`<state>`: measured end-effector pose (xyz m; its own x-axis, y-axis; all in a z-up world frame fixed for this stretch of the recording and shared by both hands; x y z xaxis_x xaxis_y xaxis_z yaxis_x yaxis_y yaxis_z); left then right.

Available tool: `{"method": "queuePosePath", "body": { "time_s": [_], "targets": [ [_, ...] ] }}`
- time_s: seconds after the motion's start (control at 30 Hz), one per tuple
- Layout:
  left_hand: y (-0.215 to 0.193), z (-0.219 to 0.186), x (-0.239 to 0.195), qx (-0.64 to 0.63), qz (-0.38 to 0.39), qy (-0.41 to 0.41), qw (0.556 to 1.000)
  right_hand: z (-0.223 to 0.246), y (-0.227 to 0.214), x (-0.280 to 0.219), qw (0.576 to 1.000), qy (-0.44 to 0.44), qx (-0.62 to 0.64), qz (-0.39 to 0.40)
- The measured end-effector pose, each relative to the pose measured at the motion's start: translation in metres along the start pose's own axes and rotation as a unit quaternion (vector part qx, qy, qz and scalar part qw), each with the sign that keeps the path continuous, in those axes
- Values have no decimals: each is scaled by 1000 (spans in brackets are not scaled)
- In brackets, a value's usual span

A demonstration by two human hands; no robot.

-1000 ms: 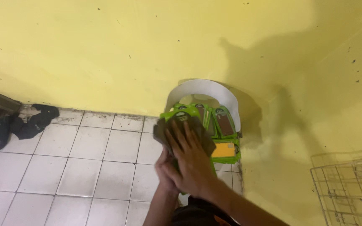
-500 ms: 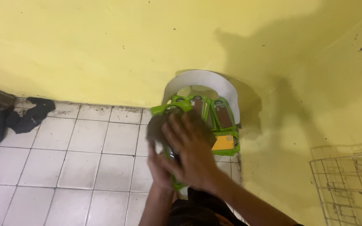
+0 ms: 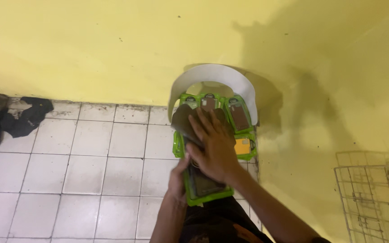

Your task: The person repeatedly picks up packaged phone cases from a white plastic stool, briefly inspects them, and hangs them on a wall-mounted wire grid. The person continues this cycle of picking, inspecting, and hanging multiple cases throughout the clip.

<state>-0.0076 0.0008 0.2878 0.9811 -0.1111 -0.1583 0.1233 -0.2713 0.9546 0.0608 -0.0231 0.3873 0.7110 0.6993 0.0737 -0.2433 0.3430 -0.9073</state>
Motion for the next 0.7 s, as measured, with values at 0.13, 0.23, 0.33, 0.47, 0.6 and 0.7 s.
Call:
{"method": "queuePosePath", "body": {
  "time_s": [0.13,0.23,0.33,0.47,0.6,0.7],
  "targets": [
    [-35,21,10,26,-40,-47,998,-110,45,13,954,168,225,108],
    [-59,20,17,8,-71,-37,997,-195,76,-6,775,367,510,70],
    [-81,11,37,90,-183,-41,978,-215,92,-28,612,382,692,7],
    [-70,-8,78,326,-249,38,911,-183,98,-30,636,328,699,10],
    [-49,-7,106,348,-185,188,899,-102,44,7,808,53,581,77],
    [-46,-5,137,325,-139,234,906,-69,-16,15,927,-66,368,27]
  ]
}}
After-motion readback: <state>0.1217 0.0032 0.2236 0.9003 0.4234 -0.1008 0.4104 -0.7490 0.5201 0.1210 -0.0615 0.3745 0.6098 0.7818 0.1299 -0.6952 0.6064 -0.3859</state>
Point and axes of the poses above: each hand's wrist, its own x-axis towards the middle knuckle, its own y-axis out of the palm, z = x × y, the point moved 10 cm from there along x, towards the middle knuckle, and after that the axes turned 5 degrees about z, right-handed, at the moved point
